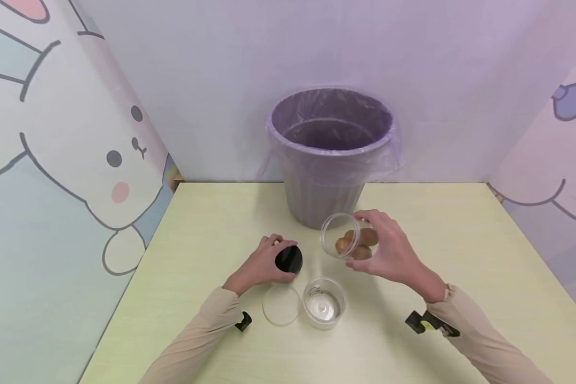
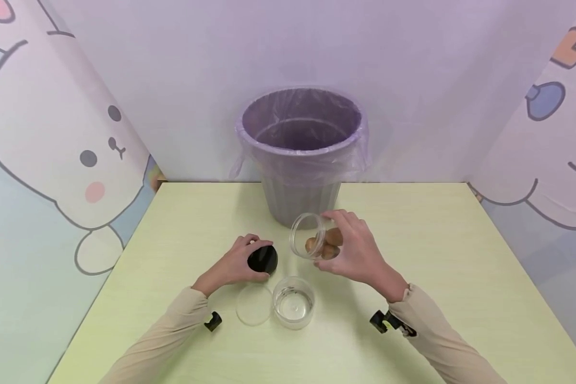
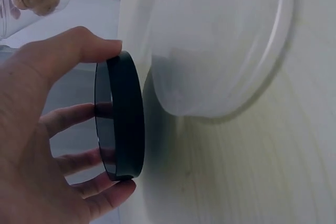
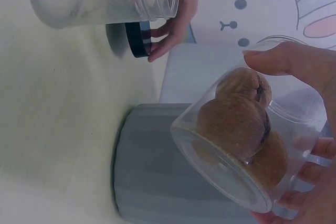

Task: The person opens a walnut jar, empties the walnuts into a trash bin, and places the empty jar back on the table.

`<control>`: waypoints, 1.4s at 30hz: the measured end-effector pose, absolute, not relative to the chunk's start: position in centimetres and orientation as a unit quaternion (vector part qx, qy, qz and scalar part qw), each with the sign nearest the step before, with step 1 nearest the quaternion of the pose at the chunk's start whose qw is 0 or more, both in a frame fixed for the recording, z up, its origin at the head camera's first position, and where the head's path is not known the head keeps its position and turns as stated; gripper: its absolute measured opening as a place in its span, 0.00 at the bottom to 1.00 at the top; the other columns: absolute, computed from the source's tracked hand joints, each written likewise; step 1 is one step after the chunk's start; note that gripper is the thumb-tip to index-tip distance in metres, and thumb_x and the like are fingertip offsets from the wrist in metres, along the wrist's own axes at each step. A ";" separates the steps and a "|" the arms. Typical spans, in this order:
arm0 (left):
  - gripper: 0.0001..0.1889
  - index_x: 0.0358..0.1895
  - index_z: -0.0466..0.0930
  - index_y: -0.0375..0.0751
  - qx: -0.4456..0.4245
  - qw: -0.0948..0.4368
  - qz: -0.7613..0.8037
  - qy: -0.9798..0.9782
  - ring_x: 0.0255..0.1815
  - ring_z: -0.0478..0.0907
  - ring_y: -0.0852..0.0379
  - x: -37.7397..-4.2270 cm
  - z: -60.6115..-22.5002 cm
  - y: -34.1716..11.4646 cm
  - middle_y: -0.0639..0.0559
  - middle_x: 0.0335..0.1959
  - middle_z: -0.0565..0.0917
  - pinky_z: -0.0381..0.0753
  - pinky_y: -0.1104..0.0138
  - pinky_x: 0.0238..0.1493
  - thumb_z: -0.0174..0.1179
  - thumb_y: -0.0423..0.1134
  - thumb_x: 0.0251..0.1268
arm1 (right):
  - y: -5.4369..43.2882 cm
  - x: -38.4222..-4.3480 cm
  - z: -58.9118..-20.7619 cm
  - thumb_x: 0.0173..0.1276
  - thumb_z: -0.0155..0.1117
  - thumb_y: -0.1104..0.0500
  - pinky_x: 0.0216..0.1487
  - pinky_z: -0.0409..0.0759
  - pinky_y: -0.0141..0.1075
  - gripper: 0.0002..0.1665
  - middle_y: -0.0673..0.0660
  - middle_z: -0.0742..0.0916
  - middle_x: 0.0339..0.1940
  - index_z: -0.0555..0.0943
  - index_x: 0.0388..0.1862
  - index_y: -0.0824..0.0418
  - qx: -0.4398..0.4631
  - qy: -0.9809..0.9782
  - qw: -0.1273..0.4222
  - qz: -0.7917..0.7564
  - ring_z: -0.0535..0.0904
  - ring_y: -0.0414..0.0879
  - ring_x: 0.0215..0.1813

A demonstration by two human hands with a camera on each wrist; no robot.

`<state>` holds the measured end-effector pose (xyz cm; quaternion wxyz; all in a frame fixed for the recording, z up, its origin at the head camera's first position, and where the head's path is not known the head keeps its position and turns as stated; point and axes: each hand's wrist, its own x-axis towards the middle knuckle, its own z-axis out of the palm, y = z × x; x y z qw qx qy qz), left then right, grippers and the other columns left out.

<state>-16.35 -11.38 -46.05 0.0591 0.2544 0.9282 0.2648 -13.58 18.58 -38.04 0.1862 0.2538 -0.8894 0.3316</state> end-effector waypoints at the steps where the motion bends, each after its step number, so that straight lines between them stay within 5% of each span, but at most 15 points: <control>1: 0.38 0.63 0.72 0.52 0.255 0.059 0.259 0.930 0.52 0.63 0.50 -16.4 -46.1 -11.3 0.49 0.55 0.68 0.75 0.57 0.43 0.71 0.52 0.43 | 18.7 -13.6 -38.0 0.23 0.85 0.51 0.46 0.69 0.52 0.53 0.54 0.80 0.47 0.73 0.56 0.55 0.253 -0.890 0.187 0.331 0.74 0.50 0.49; 21: 0.37 0.62 0.72 0.53 0.268 0.044 0.170 0.947 0.50 0.64 0.47 -16.4 -46.9 -11.1 0.46 0.54 0.68 0.74 0.56 0.43 0.70 0.55 0.43 | 19.8 -13.4 -36.5 0.22 0.86 0.51 0.43 0.70 0.50 0.54 0.54 0.80 0.46 0.72 0.56 0.58 0.254 -0.894 0.202 0.310 0.74 0.51 0.47; 30: 0.35 0.62 0.72 0.50 0.222 0.038 0.289 0.930 0.58 0.67 0.48 -17.2 -45.4 -11.9 0.50 0.59 0.70 0.73 0.50 0.50 0.68 0.58 0.49 | 20.5 -13.5 -35.7 0.21 0.86 0.52 0.43 0.69 0.48 0.55 0.54 0.80 0.47 0.73 0.55 0.58 0.250 -0.894 0.208 0.307 0.74 0.50 0.47; 42: 0.26 0.56 0.76 0.48 0.196 -0.081 0.432 0.876 0.51 0.72 0.54 -18.3 -41.6 -12.7 0.53 0.52 0.76 0.75 0.52 0.47 0.69 0.46 0.52 | 21.4 -13.7 -34.6 0.21 0.86 0.53 0.44 0.68 0.48 0.54 0.54 0.81 0.47 0.73 0.54 0.61 0.259 -0.888 0.225 0.306 0.74 0.49 0.48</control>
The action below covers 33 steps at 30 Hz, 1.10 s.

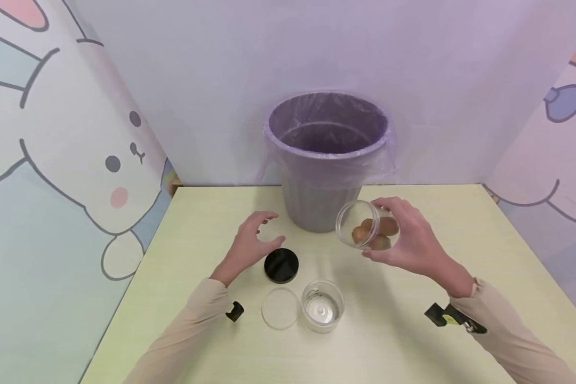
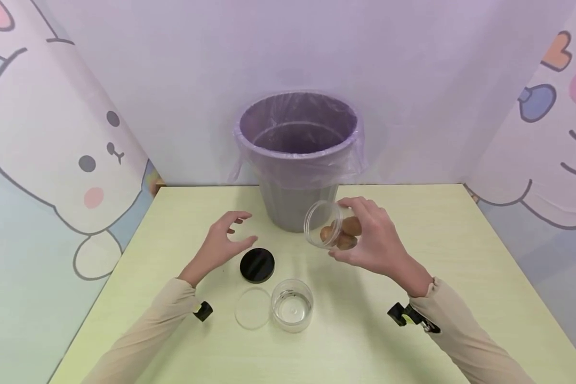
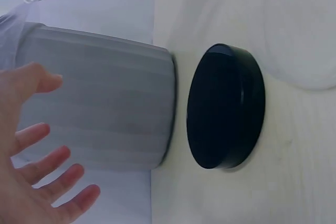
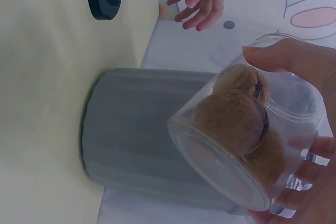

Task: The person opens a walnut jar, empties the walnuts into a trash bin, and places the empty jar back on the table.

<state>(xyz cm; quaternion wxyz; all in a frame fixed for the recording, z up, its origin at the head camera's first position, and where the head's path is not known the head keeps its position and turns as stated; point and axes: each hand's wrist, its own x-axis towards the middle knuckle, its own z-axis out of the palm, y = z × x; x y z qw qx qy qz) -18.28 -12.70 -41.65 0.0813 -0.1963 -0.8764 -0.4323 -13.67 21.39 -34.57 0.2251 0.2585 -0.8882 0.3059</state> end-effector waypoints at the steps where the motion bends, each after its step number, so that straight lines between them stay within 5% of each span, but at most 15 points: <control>1: 0.25 0.56 0.76 0.49 -0.194 0.090 -0.440 -0.872 0.51 0.71 0.54 -18.3 -41.4 -12.7 0.53 0.52 0.76 0.75 0.52 0.47 0.69 0.45 0.52 | 21.4 -13.7 -34.5 0.21 0.86 0.54 0.44 0.68 0.49 0.54 0.55 0.81 0.48 0.73 0.54 0.61 0.260 -0.888 0.226 0.305 0.74 0.49 0.48; 14: 0.24 0.55 0.76 0.43 -0.189 0.206 -0.482 -0.831 0.52 0.73 0.55 -19.5 -38.5 -13.5 0.53 0.52 0.77 0.76 0.57 0.47 0.69 0.37 0.52 | 22.9 -13.9 -32.3 0.20 0.86 0.57 0.43 0.66 0.46 0.53 0.55 0.80 0.43 0.74 0.53 0.64 0.254 -0.882 0.256 0.303 0.73 0.49 0.45; 33: 0.24 0.55 0.76 0.42 -0.226 0.270 -0.487 -0.799 0.53 0.73 0.49 -21.1 -35.0 -12.8 0.50 0.51 0.78 0.75 0.56 0.49 0.68 0.35 0.53 | 24.4 -14.0 -29.9 0.20 0.86 0.59 0.42 0.64 0.39 0.54 0.53 0.80 0.40 0.75 0.55 0.64 0.244 -0.884 0.275 0.288 0.71 0.44 0.43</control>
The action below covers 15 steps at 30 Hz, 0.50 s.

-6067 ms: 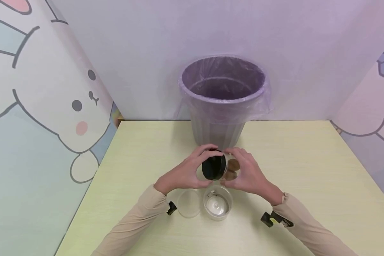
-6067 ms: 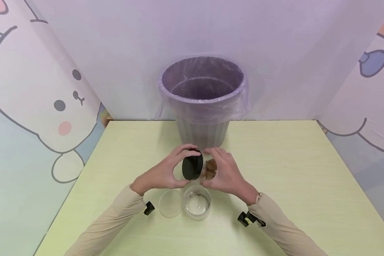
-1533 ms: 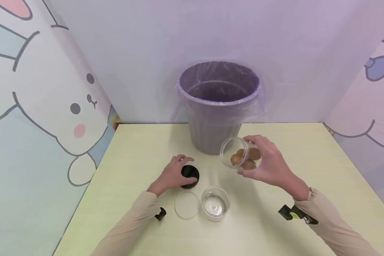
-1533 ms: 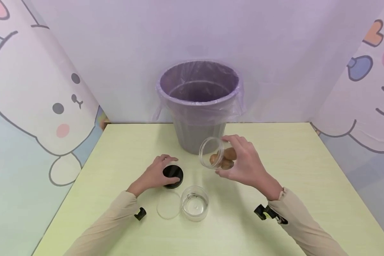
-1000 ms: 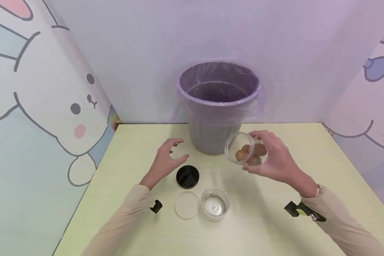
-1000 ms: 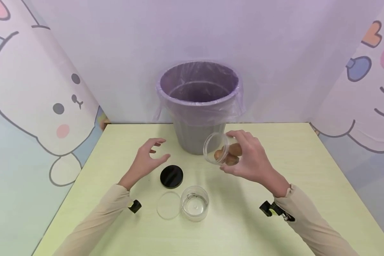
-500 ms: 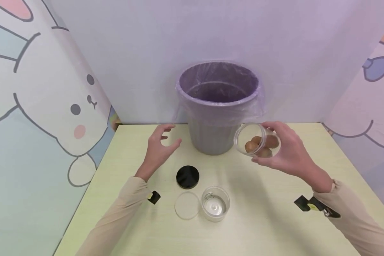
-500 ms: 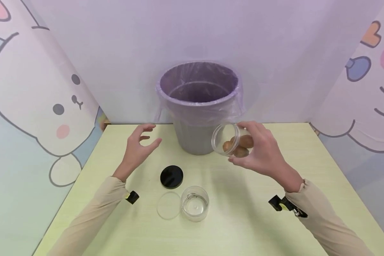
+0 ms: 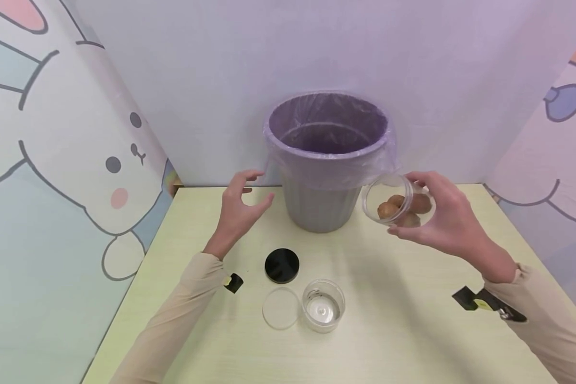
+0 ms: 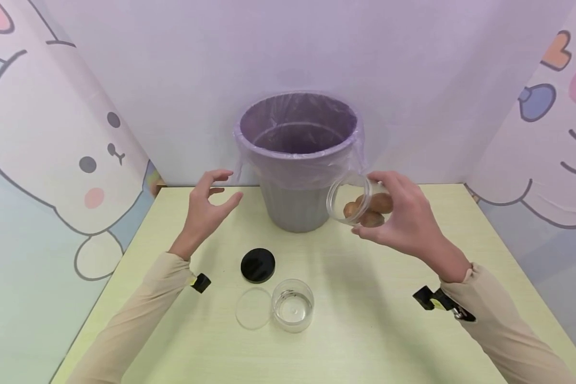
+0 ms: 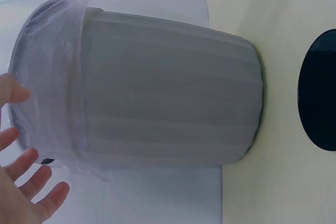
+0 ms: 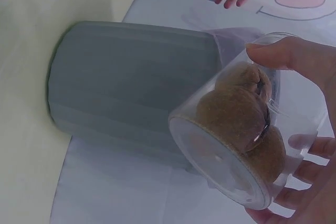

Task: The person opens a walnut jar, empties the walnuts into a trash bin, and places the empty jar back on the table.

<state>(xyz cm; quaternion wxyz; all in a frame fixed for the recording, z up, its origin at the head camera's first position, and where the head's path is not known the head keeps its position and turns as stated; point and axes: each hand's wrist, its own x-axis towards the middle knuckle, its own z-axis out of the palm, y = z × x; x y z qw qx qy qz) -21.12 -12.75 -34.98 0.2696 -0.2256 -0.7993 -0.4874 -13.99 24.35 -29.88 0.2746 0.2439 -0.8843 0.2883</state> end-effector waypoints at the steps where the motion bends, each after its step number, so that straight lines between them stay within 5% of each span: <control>1: 0.23 0.55 0.76 0.42 -0.226 0.272 -0.487 -0.799 0.53 0.73 0.49 -21.2 -34.8 -12.7 0.50 0.51 0.78 0.75 0.56 0.49 0.68 0.36 0.53 | 24.5 -14.0 -29.8 0.20 0.86 0.60 0.42 0.64 0.38 0.54 0.53 0.80 0.40 0.75 0.55 0.64 0.244 -0.884 0.277 0.286 0.70 0.44 0.43; 15: 0.22 0.53 0.75 0.37 -0.256 0.301 -0.480 -0.783 0.53 0.73 0.52 -21.9 -32.3 -12.3 0.48 0.52 0.77 0.75 0.57 0.50 0.67 0.31 0.52 | 26.0 -14.7 -28.1 0.17 0.85 0.61 0.41 0.62 0.27 0.56 0.55 0.80 0.41 0.74 0.56 0.66 0.239 -0.882 0.302 0.273 0.70 0.43 0.43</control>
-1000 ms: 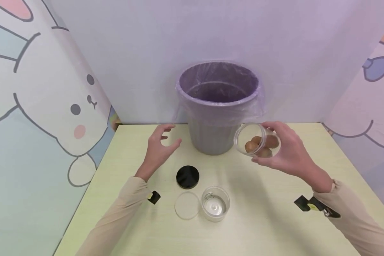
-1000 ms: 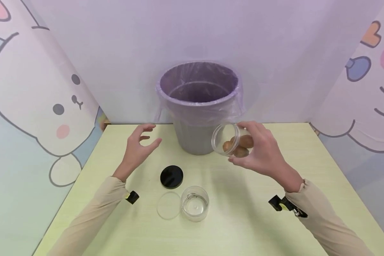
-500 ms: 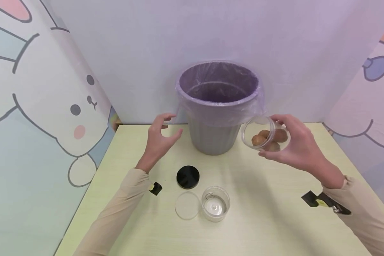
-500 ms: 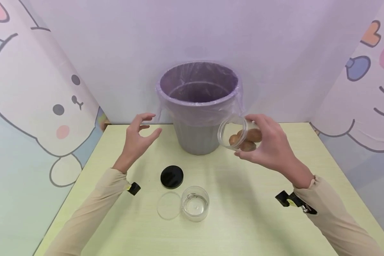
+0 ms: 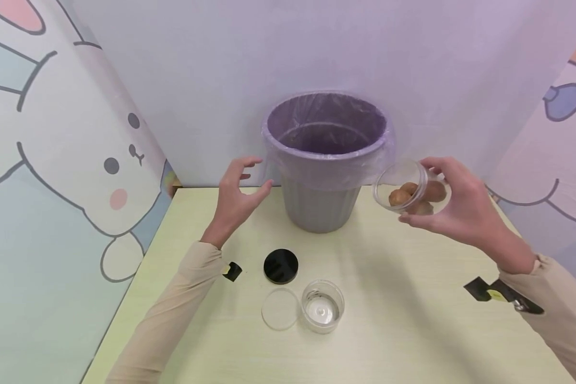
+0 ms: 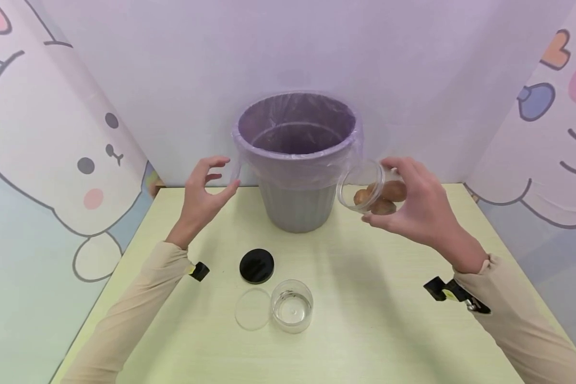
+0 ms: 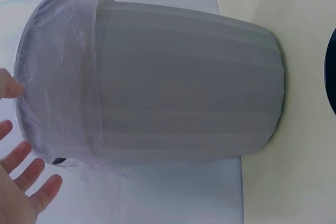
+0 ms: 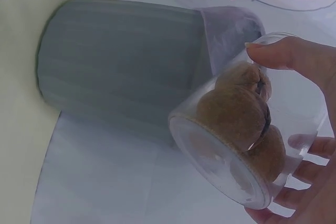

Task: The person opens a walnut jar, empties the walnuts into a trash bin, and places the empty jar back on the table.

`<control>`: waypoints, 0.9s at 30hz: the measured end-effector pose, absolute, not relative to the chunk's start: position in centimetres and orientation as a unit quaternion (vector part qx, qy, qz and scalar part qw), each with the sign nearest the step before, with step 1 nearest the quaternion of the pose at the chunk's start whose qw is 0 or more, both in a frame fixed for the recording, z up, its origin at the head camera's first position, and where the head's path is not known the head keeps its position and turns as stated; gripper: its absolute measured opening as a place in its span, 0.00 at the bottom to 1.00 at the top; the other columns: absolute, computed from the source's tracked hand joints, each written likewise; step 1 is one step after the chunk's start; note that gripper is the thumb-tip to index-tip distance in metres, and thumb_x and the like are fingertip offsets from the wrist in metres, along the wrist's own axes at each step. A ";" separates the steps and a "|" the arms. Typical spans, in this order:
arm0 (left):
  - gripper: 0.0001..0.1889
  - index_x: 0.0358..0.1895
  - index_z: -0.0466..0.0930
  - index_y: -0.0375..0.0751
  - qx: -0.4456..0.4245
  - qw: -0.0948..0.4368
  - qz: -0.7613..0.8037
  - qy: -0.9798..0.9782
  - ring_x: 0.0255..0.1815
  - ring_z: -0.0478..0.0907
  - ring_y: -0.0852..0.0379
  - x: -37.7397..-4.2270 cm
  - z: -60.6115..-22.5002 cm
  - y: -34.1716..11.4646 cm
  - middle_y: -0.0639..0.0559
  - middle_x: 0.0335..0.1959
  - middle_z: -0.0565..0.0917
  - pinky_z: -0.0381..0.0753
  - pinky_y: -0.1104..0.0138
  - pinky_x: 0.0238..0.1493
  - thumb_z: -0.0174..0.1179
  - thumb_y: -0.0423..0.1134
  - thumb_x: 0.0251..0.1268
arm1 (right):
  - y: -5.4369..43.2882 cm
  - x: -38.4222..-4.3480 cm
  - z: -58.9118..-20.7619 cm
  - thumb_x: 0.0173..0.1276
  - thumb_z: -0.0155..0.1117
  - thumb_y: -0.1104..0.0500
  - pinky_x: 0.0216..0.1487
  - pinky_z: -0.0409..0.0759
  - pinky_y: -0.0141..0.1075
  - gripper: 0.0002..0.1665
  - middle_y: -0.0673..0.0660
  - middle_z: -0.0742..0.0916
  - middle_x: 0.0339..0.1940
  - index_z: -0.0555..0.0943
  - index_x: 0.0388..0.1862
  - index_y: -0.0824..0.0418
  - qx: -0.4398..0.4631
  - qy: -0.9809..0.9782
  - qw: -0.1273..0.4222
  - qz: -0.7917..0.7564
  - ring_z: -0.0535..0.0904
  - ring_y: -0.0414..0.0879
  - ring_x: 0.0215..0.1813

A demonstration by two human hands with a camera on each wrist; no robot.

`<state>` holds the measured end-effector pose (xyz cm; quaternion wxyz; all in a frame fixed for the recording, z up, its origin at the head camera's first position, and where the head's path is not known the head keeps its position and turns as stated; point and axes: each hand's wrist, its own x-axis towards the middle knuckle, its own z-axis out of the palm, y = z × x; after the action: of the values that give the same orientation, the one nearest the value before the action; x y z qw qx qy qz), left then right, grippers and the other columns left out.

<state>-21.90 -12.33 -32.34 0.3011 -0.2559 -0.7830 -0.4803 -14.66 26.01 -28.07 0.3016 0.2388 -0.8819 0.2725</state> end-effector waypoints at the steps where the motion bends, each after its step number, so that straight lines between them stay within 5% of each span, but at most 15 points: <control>1: 0.22 0.53 0.75 0.35 -0.261 0.306 -0.479 -0.780 0.53 0.73 0.51 -21.7 -31.9 -12.3 0.46 0.51 0.77 0.75 0.57 0.50 0.67 0.30 0.51 | 26.1 -14.7 -27.9 0.17 0.85 0.61 0.41 0.62 0.27 0.56 0.55 0.80 0.41 0.74 0.56 0.66 0.240 -0.882 0.301 0.272 0.70 0.43 0.43; 5: 0.21 0.50 0.75 0.28 -0.282 0.322 -0.479 -0.766 0.52 0.73 0.44 -20.9 -30.2 -11.9 0.38 0.49 0.77 0.74 0.57 0.50 0.66 0.24 0.50 | 26.2 -15.0 -27.1 0.18 0.85 0.61 0.41 0.62 0.27 0.56 0.58 0.80 0.42 0.73 0.57 0.67 0.239 -0.882 0.303 0.269 0.69 0.43 0.44; 17: 0.20 0.48 0.76 0.29 -0.340 0.365 -0.443 -0.745 0.53 0.72 0.45 -22.7 -29.3 -12.2 0.37 0.48 0.77 0.72 0.58 0.50 0.66 0.24 0.47 | 26.6 -16.1 -24.6 0.17 0.84 0.62 0.40 0.60 0.27 0.56 0.57 0.79 0.40 0.74 0.55 0.69 0.248 -0.879 0.318 0.256 0.66 0.36 0.44; 27: 0.20 0.44 0.77 0.26 -0.388 0.401 -0.426 -0.713 0.53 0.69 0.34 -23.3 -28.4 -10.5 0.30 0.49 0.75 0.66 0.57 0.58 0.68 0.20 0.43 | 26.5 -16.8 -23.1 0.18 0.84 0.62 0.42 0.59 0.27 0.55 0.32 0.72 0.44 0.74 0.55 0.67 0.233 -0.881 0.321 0.259 0.65 0.32 0.45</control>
<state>-23.31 -10.50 -28.36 0.4006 -0.3878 -0.7127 -0.4257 -16.82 26.52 -23.13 0.3211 0.2329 -0.8806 0.2594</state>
